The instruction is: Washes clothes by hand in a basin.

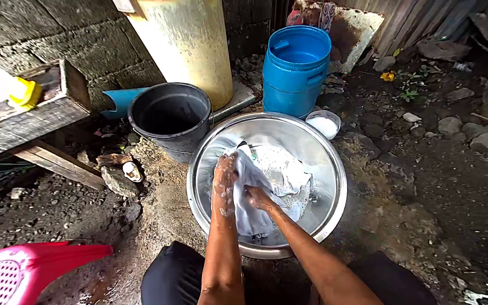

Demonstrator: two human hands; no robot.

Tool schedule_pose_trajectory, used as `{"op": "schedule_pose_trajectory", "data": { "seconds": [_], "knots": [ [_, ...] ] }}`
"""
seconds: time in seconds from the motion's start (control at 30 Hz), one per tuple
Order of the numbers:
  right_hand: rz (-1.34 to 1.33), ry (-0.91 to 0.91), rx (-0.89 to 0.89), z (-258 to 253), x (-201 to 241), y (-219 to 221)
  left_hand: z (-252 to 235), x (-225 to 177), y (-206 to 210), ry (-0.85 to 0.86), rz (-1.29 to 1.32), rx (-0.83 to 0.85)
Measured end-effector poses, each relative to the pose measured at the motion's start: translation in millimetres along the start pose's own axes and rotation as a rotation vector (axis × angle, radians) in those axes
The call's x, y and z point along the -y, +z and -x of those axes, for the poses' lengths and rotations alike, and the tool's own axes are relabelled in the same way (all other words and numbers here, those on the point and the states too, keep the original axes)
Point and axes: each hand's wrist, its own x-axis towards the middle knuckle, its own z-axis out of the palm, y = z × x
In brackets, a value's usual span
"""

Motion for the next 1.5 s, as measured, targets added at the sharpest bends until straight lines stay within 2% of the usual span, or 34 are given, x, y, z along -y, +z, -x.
{"op": "schedule_pose_trajectory", "data": {
  "seconds": [0.07,0.1,0.2,0.23,0.3,0.37,0.4,0.47,0.57,0.63,0.73,0.8,0.87,0.93,1.0,1.07,1.13,1.2,1.4,1.5],
  "knots": [
    [-0.122,-0.014,-0.159,-3.1,16.2,-25.1,-9.1,-34.3,2.6,-0.032,0.212,-0.05],
    [-0.227,-0.031,-0.182,-2.4,21.1,-40.7,-10.6,-51.5,2.8,-0.045,0.323,-0.082],
    [-0.408,-0.077,-0.054,14.9,39.2,-86.3,0.7,-90.1,7.1,-0.009,0.552,-0.154],
    [-0.346,-0.11,-0.009,20.6,46.5,-95.4,10.6,-98.5,10.1,0.046,0.579,-0.163],
    [-0.057,-0.131,0.015,24.9,66.5,-101.7,42.1,-104.4,13.5,0.227,0.489,-0.107],
    [0.171,-0.119,-0.103,23.8,80.6,-91.8,65.3,-115.0,18.2,0.381,0.38,-0.077],
    [0.171,-0.106,-0.214,24.0,84.5,-85.8,74.4,-122.6,19.3,0.439,0.347,-0.07],
    [0.001,-0.101,-0.401,25.1,86.0,-82.2,82.7,-146.6,19.3,0.491,0.404,-0.081],
    [-0.333,-0.165,-0.508,35.2,90.6,-100.3,66.2,-194.2,11.4,0.488,0.716,-0.179],
    [-0.354,-0.216,-0.59,51.8,105.8,-122.8,70.3,-210.6,-4.4,0.545,0.752,-0.178],
    [-0.251,-0.363,-0.707,72.8,128.0,-156.9,78.9,-218.0,-28.2,0.667,0.695,-0.223],
    [-0.136,-0.443,-0.761,78.3,135.9,-174.2,71.0,-208.6,-42.4,0.706,0.584,-0.294],
    [0.032,-0.438,-0.837,67.3,127.3,-184.1,53.9,-183.6,-52.7,0.598,0.389,-0.33],
    [0.254,-0.243,-0.826,43.2,98.1,-184.9,30.1,-139.6,-56.8,0.397,0.138,-0.277],
    [0.382,0.017,-0.612,26.7,56.8,-168.7,6.1,-88.2,-53.7,0.184,-0.067,-0.145],
    [0.332,0.19,-0.355,9.6,10.5,-141.8,-14.3,-46.4,-47.3,0.056,-0.233,-0.029],
    [0.272,0.296,-0.05,2.7,-29.3,-111.7,-15.3,-30.6,-38.8,0.019,-0.337,0.095],
    [0.254,0.357,0.069,2.6,-58.3,-81.7,-21.9,-33.8,-28.1,-0.011,-0.384,0.2],
    [0.455,0.506,-0.19,19.9,-83.0,-16.8,-28.6,3.9,-23.7,0.143,-0.502,0.359],
    [0.439,0.569,-0.187,21.3,-90.4,-13.7,-12.3,-0.9,-28.6,0.078,-0.532,0.338]
  ]
}}
